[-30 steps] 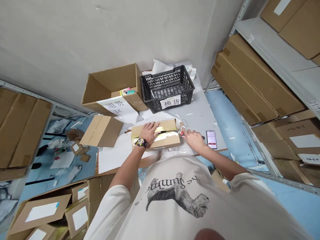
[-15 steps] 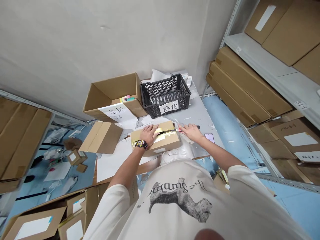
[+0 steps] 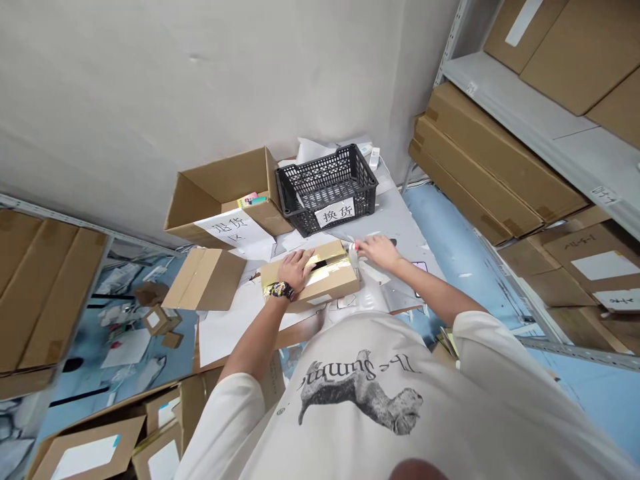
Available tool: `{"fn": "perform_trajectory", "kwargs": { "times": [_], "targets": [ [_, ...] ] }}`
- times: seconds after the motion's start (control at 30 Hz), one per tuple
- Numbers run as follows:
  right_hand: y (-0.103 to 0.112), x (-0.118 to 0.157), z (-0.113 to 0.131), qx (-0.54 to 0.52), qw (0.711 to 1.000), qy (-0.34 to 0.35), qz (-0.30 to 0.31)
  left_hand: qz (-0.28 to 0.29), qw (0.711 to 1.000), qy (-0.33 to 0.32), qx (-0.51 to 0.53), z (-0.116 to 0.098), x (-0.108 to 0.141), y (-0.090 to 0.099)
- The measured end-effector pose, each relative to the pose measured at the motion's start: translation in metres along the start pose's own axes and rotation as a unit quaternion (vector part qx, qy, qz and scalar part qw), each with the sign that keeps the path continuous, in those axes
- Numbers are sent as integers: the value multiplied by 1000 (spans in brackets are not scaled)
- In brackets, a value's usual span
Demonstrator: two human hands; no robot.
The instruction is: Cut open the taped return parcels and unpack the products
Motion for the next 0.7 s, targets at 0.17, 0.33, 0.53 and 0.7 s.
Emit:
{"fn": "perform_trajectory", "kwargs": {
  "times": [0.17, 0.33, 0.53, 0.7],
  "targets": [
    [-5, -7, -62, -113, 982, -139, -52, 22, 1000, 4, -3, -4, 6, 1],
    [-57, 26, -66, -448, 859, -226, -101, 45, 999, 31, 2, -11, 10, 9],
    [-154, 103, 1, -751, 581, -312, -6, 53, 998, 44, 12, -63, 12, 11],
    [-166, 132, 15, -762, 555, -334, 14, 38, 999, 14, 31, -109, 16, -3]
  ]
}}
Point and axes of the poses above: each hand's wrist, its own x-axis away from the middle knuckle, its own y-axis out of the back of the hand, z = x × y, the point moved 8 cm from there along -x, towards the middle knuckle, and after that the axes turned 5 degrees about z, right-handed, at the moved point
